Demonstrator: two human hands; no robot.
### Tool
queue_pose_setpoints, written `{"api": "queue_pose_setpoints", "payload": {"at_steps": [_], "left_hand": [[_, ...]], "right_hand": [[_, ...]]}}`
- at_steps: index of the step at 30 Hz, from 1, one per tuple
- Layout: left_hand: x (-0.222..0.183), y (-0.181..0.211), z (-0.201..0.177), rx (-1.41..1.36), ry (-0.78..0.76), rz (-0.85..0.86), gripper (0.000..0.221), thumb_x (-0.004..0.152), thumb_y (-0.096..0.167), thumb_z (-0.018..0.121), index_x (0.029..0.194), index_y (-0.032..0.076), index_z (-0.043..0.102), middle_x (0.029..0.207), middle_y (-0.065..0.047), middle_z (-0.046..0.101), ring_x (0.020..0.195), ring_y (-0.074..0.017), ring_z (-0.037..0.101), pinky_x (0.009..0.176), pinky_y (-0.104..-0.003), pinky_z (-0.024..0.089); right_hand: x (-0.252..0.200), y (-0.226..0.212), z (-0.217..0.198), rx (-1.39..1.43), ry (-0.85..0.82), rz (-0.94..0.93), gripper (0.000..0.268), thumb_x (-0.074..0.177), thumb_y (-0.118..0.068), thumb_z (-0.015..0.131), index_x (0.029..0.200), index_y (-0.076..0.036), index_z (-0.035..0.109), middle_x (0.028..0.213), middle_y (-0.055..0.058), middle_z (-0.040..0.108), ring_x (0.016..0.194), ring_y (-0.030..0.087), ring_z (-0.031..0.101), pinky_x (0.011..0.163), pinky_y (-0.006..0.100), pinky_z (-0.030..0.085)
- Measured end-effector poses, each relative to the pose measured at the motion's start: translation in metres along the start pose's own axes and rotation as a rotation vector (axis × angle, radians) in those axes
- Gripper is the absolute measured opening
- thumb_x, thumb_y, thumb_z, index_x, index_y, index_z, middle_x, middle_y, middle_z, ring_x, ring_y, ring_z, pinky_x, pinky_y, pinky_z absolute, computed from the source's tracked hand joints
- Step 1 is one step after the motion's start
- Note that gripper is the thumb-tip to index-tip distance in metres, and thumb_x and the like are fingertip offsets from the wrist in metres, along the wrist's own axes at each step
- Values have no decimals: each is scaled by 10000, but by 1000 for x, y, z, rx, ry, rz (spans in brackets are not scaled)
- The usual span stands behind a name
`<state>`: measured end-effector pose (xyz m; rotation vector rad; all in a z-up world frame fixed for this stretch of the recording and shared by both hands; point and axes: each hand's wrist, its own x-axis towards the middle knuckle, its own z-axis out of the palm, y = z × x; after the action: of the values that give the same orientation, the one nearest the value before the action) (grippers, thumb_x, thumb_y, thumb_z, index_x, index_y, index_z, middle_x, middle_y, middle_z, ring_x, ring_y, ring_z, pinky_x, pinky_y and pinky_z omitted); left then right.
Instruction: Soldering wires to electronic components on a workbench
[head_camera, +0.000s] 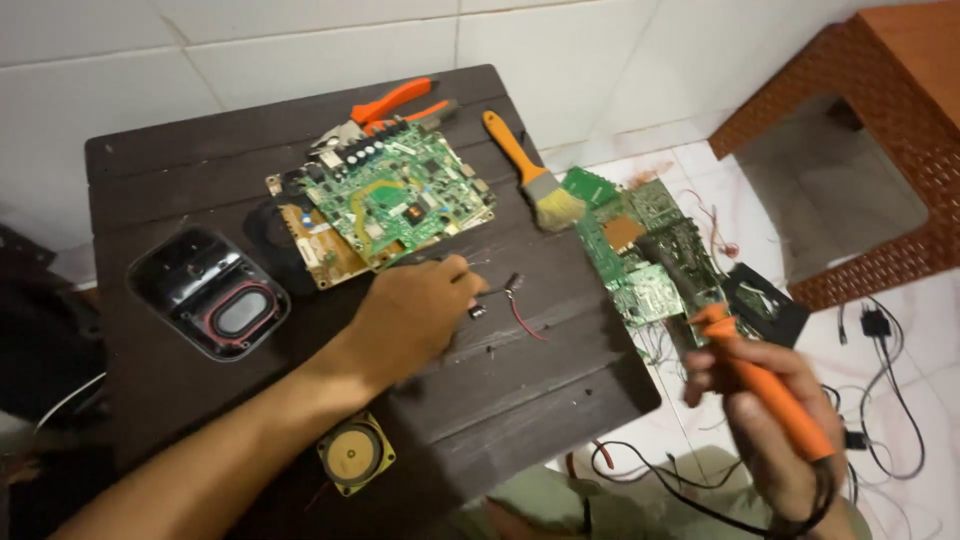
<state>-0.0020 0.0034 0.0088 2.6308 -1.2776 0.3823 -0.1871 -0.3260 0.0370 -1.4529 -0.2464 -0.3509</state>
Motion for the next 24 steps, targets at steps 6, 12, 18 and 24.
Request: {"api": "queue_pose_setpoints", "payload": {"at_steps": [6,12,18,24], "left_hand": [[-2,0,1,2,40,-31,212,955,184,630,1089,263,773,860,46,602,666,-231,678,456,-388,501],[1,7,-12,32,4,-56,291,866,218,646,1134,282,738,952,57,646,787,-238,723,474,-412,519],[-1,9,-21,-70,208,42,215,884,107,672,1066,173,764,914,28,682,737,-225,712,525,-359,540],[2,15,-27,-112,210,39,255,906,79,615,1112,132,756,964,4,723,730,-254,715,523,-393,548]], "right_hand": [[-15,-17,-46,-433,112,-77,93,1001,-30,586,1094,-28,574,858,97,644,711,146,658,633,241,584],[-20,-41,-72,-228,298,421,737,770,193,515,1496,92,440,1216,425,600,937,427,633,1046,547,475],[-9,-43,-134,-211,-101,396,723,848,158,472,1560,57,402,1411,269,573,998,300,693,935,400,608],[-2,-60,-225,-246,80,681,820,711,292,365,1490,56,468,1567,296,529,1149,462,630,1090,575,486]]}}
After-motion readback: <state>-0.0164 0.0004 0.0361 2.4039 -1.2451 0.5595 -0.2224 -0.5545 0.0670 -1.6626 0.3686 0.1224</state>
